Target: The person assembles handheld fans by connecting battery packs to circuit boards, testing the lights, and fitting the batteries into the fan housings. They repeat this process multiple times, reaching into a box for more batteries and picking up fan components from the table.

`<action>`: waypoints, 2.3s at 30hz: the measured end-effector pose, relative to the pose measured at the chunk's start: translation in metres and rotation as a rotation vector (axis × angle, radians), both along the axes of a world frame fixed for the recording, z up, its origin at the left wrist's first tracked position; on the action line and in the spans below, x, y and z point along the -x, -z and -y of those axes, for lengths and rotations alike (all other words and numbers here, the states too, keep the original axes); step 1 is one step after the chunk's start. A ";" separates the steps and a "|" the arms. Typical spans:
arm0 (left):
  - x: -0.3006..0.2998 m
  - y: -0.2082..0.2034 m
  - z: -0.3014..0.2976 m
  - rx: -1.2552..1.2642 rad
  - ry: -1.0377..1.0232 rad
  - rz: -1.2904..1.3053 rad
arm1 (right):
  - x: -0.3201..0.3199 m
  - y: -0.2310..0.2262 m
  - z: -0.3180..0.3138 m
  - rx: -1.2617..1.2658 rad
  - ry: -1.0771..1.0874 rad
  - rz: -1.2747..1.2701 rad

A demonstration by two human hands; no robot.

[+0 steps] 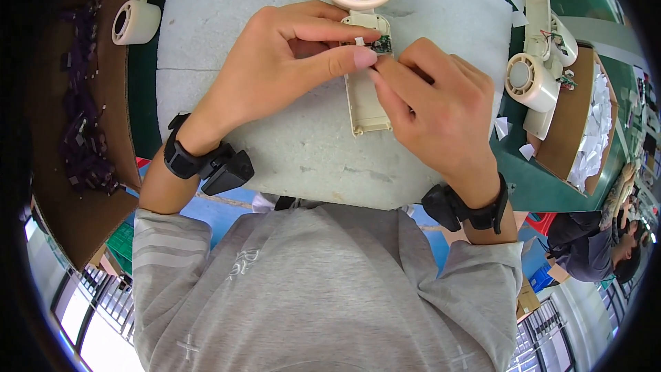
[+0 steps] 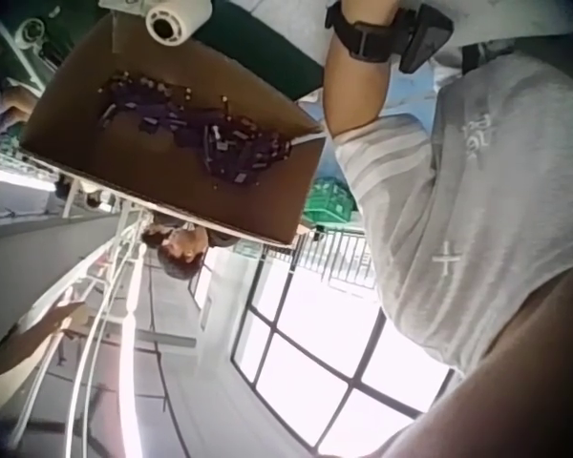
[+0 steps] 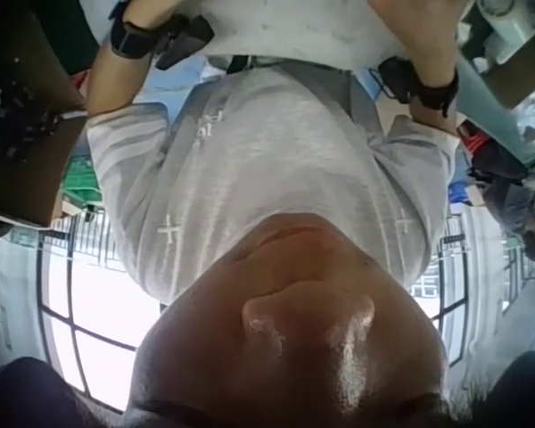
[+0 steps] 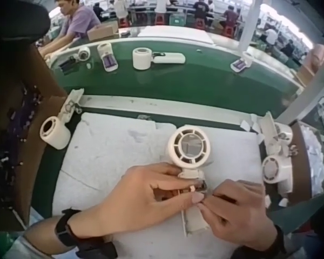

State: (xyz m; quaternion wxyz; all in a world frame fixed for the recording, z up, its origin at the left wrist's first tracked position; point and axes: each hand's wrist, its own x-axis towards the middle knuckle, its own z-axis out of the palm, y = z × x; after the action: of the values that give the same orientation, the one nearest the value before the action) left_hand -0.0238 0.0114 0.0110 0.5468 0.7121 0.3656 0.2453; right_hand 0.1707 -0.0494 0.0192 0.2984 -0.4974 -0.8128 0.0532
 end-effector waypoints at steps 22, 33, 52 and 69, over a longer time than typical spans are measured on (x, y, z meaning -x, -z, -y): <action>0.005 0.002 -0.006 0.177 0.044 0.049 | 0.006 -0.003 0.004 0.283 0.087 -0.202; 0.008 0.004 -0.010 0.142 0.108 0.070 | 0.009 0.007 0.008 0.085 0.028 -0.048; 0.006 0.005 -0.009 0.048 0.108 0.021 | 0.017 0.006 0.012 0.132 0.150 -0.144; 0.007 0.008 -0.008 0.003 0.086 0.009 | 0.019 0.005 0.009 0.055 0.114 -0.055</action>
State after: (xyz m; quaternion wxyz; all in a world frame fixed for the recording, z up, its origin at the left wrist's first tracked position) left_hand -0.0306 0.0194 0.0034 0.5595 0.7254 0.3325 0.2241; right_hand 0.1513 -0.0588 0.0138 0.3091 -0.5495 -0.7728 0.0721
